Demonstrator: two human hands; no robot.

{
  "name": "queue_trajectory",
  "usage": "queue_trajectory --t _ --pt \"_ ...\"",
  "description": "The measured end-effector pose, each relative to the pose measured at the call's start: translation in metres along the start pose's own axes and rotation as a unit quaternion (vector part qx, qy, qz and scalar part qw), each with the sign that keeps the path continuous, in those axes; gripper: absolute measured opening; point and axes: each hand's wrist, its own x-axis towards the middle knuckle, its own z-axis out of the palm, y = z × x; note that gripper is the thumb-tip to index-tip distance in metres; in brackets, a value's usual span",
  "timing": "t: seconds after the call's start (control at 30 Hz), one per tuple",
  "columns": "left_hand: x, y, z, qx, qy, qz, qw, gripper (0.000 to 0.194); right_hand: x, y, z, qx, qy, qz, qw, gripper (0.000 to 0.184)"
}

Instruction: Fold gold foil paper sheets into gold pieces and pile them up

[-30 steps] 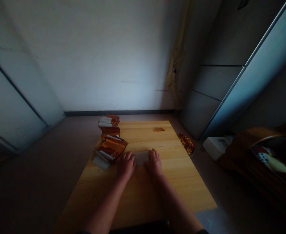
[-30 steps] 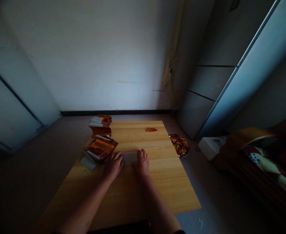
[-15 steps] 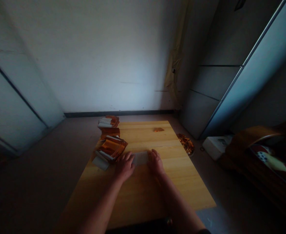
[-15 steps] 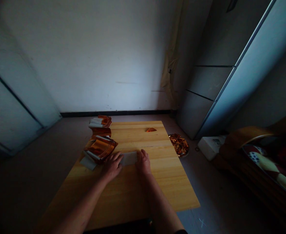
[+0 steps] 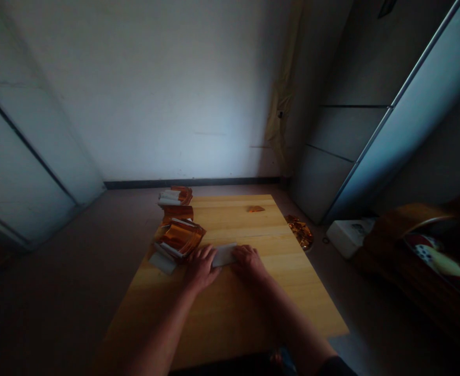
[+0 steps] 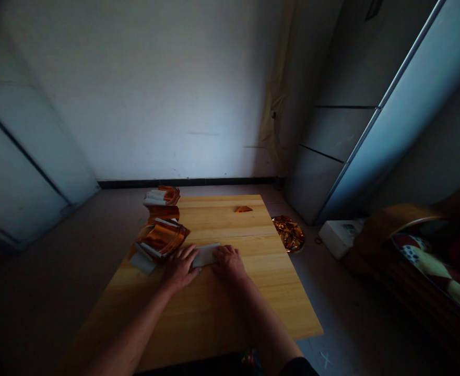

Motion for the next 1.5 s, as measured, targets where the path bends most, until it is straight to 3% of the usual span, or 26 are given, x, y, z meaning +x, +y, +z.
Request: queue_trajectory --t 0.13,0.27,0.4,0.7,0.87,1.07,1.23,1.33,1.4,1.5 --pt "-0.001 -0.002 0.005 -0.002 0.023 0.005 1.000 0.049 0.003 -0.003 0.002 0.003 0.000 0.026 1.000 0.045" --pt "-0.001 -0.003 0.005 -0.016 0.046 0.025 0.999 0.048 0.015 -0.009 0.002 0.023 0.023 0.093 0.995 0.062" --pt "0.000 -0.005 0.005 -0.042 0.067 0.044 0.996 0.055 0.030 -0.011 -0.001 0.022 -0.005 0.118 0.993 0.072" --pt "-0.001 -0.006 0.007 -0.079 0.092 0.058 0.991 0.063 0.036 -0.016 -0.006 -0.053 -0.042 0.070 0.995 0.055" --pt "0.000 -0.003 0.005 -0.102 0.100 0.056 0.988 0.061 0.039 -0.018 -0.006 -0.059 -0.060 0.057 0.995 0.033" --pt "0.001 0.014 0.005 -0.132 0.128 0.037 0.982 0.064 0.040 -0.024 -0.012 -0.024 -0.042 0.007 0.999 0.057" --pt "0.005 0.019 -0.004 -0.178 0.161 0.038 0.970 0.064 0.040 -0.027 -0.023 -0.026 -0.028 -0.007 0.999 0.038" --pt "0.012 0.017 -0.018 -0.199 0.190 0.030 0.961 0.063 0.039 -0.030 -0.033 0.039 0.012 -0.028 0.999 0.029" --pt "0.017 0.017 -0.029 -0.213 0.202 0.030 0.955 0.065 0.038 -0.033 -0.039 0.135 0.054 -0.024 0.989 0.024" --pt "0.025 0.021 -0.046 -0.201 0.205 0.036 0.957 0.065 0.035 -0.040 -0.044 0.343 0.056 0.023 0.937 0.028"
